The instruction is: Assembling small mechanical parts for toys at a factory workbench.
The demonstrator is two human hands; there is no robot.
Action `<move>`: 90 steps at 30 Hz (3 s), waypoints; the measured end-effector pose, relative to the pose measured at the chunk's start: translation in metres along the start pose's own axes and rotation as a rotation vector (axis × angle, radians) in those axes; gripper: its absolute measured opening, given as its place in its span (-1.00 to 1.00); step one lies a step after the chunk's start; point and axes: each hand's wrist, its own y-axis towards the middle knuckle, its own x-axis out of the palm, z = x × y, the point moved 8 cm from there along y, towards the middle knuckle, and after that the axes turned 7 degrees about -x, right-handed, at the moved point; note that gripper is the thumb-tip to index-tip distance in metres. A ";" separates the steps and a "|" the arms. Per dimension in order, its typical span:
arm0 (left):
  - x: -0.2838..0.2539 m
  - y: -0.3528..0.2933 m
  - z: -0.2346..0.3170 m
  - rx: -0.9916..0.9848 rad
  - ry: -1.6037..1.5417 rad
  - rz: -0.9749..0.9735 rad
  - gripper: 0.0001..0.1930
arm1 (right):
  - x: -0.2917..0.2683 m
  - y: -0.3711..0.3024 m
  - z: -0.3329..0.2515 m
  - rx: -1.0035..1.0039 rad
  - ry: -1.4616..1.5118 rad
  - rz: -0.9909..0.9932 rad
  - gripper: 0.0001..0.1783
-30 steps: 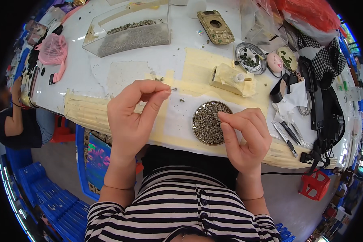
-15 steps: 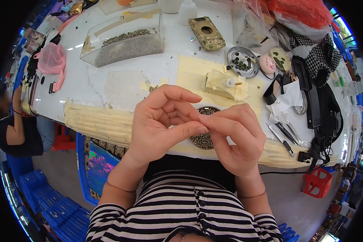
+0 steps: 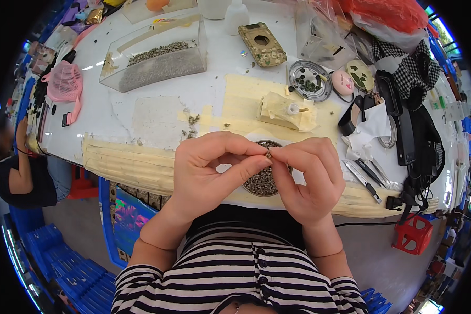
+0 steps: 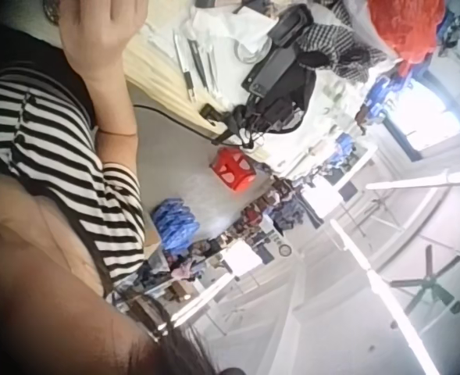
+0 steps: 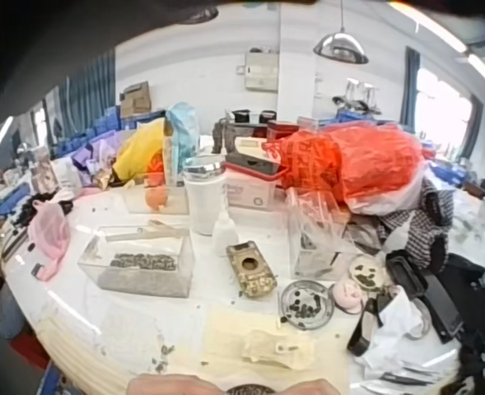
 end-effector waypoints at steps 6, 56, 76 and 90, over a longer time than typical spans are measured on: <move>-0.001 -0.002 -0.016 -0.124 -0.217 -0.069 -0.84 | -0.001 0.000 -0.003 -0.041 0.026 0.005 -0.67; 0.001 -0.008 0.012 0.370 0.350 0.075 -0.82 | 0.009 -0.010 0.011 0.174 0.166 -0.007 -0.86; -0.006 0.015 -0.006 0.119 0.002 0.040 -0.88 | -0.024 0.026 0.041 0.129 -0.272 -0.083 -0.79; 0.003 0.014 -0.040 -0.265 -0.804 -0.324 -0.85 | -0.023 0.019 0.039 0.117 -0.231 -0.016 -0.86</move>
